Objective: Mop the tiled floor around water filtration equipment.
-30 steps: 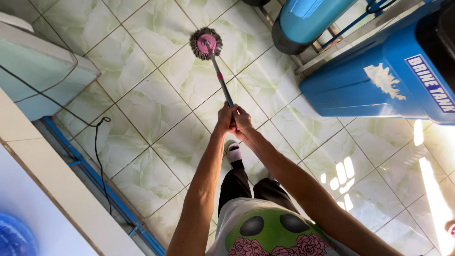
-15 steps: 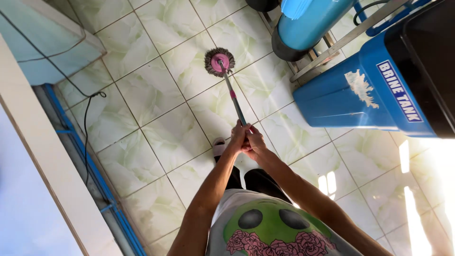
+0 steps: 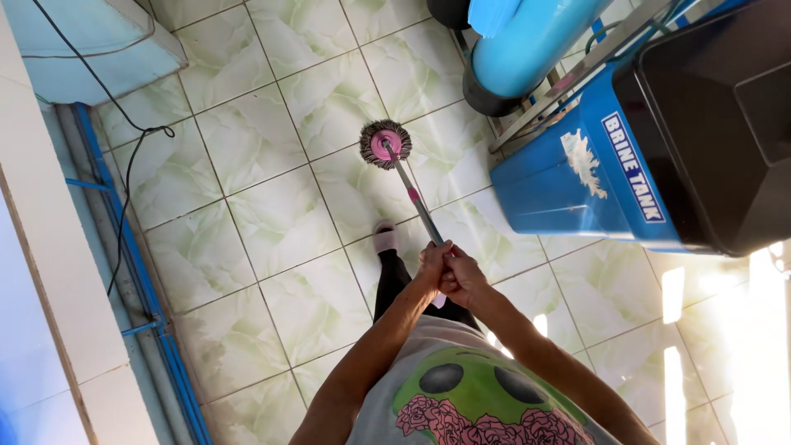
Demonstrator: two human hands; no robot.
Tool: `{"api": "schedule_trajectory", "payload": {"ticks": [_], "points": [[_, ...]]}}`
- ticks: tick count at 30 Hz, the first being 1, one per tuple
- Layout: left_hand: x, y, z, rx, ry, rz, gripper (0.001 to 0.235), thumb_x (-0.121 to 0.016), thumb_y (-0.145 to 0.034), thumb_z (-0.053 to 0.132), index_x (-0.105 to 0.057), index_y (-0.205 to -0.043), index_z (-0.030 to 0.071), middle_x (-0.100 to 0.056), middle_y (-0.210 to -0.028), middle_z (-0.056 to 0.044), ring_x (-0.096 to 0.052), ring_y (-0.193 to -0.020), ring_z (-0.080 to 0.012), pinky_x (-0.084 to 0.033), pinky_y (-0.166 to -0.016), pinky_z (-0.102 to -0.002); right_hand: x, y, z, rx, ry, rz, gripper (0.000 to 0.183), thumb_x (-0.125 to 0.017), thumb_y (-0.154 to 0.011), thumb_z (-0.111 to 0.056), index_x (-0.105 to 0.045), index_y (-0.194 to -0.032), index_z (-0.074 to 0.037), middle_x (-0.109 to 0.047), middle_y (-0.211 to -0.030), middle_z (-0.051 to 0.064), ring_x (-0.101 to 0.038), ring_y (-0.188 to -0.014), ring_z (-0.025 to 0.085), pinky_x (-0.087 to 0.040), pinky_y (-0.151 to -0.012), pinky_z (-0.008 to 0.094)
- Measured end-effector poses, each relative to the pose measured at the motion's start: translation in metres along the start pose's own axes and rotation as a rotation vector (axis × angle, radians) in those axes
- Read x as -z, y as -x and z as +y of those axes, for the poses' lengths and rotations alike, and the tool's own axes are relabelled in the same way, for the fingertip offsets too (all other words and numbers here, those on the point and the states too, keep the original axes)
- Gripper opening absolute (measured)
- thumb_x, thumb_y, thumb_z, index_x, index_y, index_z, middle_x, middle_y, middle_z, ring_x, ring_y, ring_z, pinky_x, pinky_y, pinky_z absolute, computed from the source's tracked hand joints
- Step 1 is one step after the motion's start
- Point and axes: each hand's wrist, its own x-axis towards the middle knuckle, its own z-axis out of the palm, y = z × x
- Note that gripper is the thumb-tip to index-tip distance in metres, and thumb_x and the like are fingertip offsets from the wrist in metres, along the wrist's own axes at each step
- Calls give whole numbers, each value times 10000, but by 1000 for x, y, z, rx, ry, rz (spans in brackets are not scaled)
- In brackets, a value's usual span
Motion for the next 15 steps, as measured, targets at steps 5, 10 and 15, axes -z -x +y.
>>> {"api": "schedule_trajectory", "payload": {"ticks": [5, 10, 15], "points": [[-2, -19, 45, -1, -21, -7, 257, -693, -934, 287, -542, -989, 87, -559, -729, -107, -513, -492, -219, -444, -347, -385, -21, -33, -20, 46, -14, -34, 336, -443, -1042, -148, -584, -1282, -338, -370, -622, -59, -280, -431, 50, -254, -363, 203], [-7, -60, 115, 39, 3, -7, 270, -674, -948, 294, -512, -944, 78, -526, -641, -98, -455, -385, -203, -392, -272, -379, -63, -87, -64, 49, 5, -58, 240, -430, -1064, -167, -524, -1253, -281, -323, -591, -60, -256, -421, 66, -243, -365, 223], [-9, -88, 206, -21, -36, -29, 257, -660, -959, 269, -503, -952, 65, -497, -613, -82, -430, -375, -183, -381, -271, -360, -122, -141, -113, 114, 30, -75, 286, -427, -1047, -113, -560, -1254, -260, -343, -601, -49, -243, -410, 66, -235, -347, 223]]}}
